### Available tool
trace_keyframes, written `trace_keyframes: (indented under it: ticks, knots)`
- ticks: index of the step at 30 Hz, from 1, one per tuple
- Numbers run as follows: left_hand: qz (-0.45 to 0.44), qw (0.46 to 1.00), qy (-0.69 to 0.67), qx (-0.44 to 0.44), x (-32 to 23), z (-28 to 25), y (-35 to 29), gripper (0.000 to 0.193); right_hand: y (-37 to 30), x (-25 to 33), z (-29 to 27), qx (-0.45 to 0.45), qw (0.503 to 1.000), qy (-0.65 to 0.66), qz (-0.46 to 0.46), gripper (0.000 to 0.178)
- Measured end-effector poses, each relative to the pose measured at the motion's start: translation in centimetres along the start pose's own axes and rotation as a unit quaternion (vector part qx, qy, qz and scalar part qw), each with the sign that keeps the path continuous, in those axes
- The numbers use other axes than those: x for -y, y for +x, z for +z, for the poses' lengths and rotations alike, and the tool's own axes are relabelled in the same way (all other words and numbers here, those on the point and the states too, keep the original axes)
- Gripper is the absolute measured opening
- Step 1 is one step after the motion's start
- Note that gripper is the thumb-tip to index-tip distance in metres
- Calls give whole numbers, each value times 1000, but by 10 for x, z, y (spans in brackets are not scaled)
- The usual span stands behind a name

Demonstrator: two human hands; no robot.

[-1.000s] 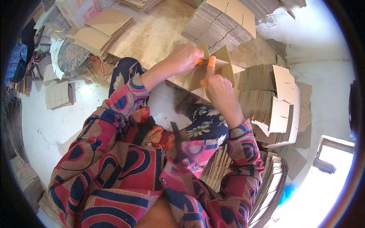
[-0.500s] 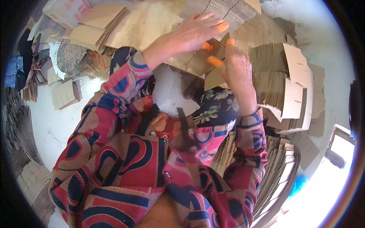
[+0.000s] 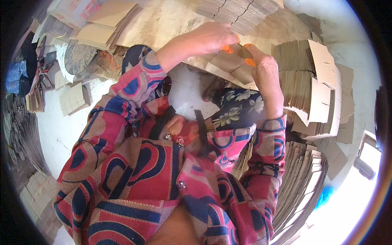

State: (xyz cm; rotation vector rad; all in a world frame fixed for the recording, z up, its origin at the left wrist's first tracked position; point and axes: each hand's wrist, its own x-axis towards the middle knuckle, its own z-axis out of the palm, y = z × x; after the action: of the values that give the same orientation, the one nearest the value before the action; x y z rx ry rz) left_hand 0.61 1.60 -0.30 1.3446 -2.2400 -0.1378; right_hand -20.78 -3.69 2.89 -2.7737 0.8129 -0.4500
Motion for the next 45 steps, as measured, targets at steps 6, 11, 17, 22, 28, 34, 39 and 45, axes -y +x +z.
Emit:
trace_keyframes:
  ticks: [6, 11, 17, 22, 28, 34, 39, 45]
  knots:
    - [-28, 994, -93, 57, -3, -5, 7, 7, -7, -10, 8, -19, 998, -43, -36, 26]
    - [-25, 996, -73, 43, -30, -19, -25, 20, -19, 20, 6, -8, 996, -47, -75, 41]
    - [-33, 956, 230, -182, -43, -71, -121, 24, -65, 78, 5, -279, 949, -145, -4, 40]
    - [-208, 832, 475, -197, 15, -104, -196, 23, -116, 84, 56, -237, 886, 283, 279, 37]
    - [-368, 771, 518, -42, 139, -107, -242, 20, -83, 135, -25, -272, 774, 543, 179, 34]
    - [-408, 831, 376, -35, 123, -73, -221, 37, -64, 157, -121, -274, 693, 621, -243, 54]
    - [-402, 898, 175, -41, 33, -18, -205, 49, -83, 149, -201, -42, 656, 703, -272, 49]
    - [-300, 930, 207, -53, -16, 5, -209, 50, -78, 157, -166, -178, 652, 670, -309, 48]
